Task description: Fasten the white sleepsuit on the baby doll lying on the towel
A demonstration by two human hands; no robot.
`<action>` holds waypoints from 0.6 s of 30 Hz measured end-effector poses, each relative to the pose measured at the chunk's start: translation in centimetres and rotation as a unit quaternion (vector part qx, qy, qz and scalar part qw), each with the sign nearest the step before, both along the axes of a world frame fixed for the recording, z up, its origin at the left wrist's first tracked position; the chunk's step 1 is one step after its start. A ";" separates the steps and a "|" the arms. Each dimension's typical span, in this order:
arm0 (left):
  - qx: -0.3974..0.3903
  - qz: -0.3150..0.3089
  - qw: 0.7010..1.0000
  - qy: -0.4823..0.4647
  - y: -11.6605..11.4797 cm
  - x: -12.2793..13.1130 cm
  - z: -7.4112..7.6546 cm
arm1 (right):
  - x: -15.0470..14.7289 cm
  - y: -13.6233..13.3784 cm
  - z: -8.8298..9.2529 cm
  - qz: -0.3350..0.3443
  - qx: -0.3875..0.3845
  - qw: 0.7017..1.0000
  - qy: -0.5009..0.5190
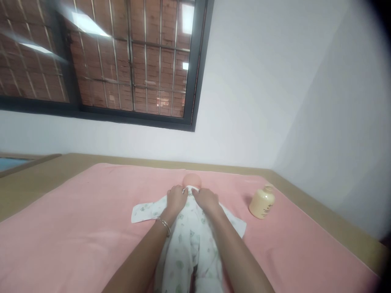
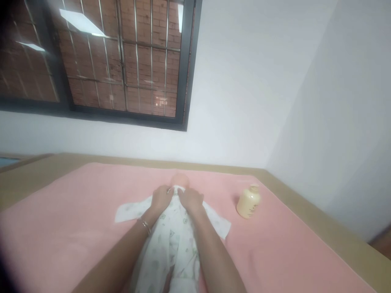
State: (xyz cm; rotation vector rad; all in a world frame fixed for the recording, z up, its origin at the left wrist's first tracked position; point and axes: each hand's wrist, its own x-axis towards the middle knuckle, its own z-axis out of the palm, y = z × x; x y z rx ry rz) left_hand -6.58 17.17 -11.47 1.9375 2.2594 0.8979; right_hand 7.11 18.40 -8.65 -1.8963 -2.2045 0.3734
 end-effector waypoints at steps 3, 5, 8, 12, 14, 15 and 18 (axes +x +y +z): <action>-0.043 -0.009 0.998 -0.035 0.1 -0.3 0.0 | -0.4 -0.7 0.5 0.015 0.087 0.996 -0.028; -0.061 -0.014 0.997 -0.039 0.1 -0.4 0.0 | -0.6 -0.8 0.6 0.028 0.115 0.992 -0.036; -0.037 -0.010 0.999 -0.005 0.0 -0.1 0.0 | -0.3 -0.4 0.4 0.016 0.074 0.997 -0.027; 0.012 -0.007 0.999 0.047 -0.1 0.3 0.2 | 0.0 0.0 0.2 0.002 0.020 1.000 -0.010; -0.003 -0.009 0.999 0.045 -0.2 0.3 0.4 | -0.2 -0.4 0.4 0.012 0.050 0.998 -0.022; -0.022 -0.010 0.999 0.035 -0.2 0.3 0.4 | -0.3 -0.7 0.5 0.022 0.069 0.997 -0.028; -0.073 -0.014 0.997 0.001 -0.2 0.2 0.7 | -0.6 -1.1 0.9 0.045 0.093 0.994 -0.031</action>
